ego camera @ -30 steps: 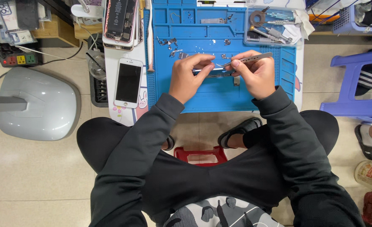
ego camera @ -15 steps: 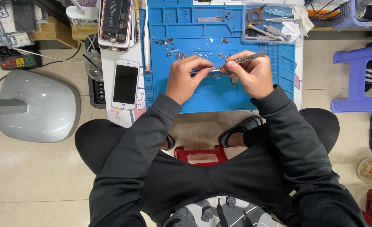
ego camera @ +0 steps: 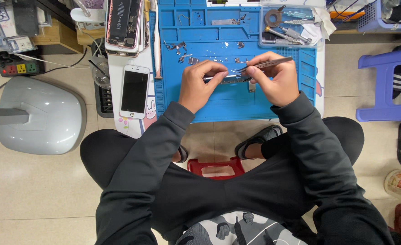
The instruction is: The person uses a metal prying tool to carefully separate the screen assembly from the smartphone's metal frame. They work along the edges of the device, lifting the screen slightly to disconnect internal components while the phone rests on a blue work mat.
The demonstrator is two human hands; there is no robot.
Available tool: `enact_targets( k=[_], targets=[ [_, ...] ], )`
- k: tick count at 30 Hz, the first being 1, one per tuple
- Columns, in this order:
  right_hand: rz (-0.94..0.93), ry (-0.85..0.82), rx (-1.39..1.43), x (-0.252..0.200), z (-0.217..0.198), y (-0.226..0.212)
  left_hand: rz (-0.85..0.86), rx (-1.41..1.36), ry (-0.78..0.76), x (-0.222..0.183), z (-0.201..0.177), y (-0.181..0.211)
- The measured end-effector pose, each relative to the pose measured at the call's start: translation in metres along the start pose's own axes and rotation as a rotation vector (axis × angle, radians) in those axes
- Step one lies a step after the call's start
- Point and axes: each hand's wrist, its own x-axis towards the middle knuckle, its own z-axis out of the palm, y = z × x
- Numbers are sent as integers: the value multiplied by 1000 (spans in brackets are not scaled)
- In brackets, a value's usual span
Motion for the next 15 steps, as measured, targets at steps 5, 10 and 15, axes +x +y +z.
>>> enact_targets(
  k=[5, 10, 15],
  targets=[
    [-235, -35, -243, 3, 2, -26, -21, -30, 4, 0, 1, -2],
    [-376, -60, -415, 2, 10, -46, -36, -53, 8, 0, 1, -2],
    [-384, -85, -478, 0, 11, -39, -53, -47, 9, 0, 2, -2]
  ],
)
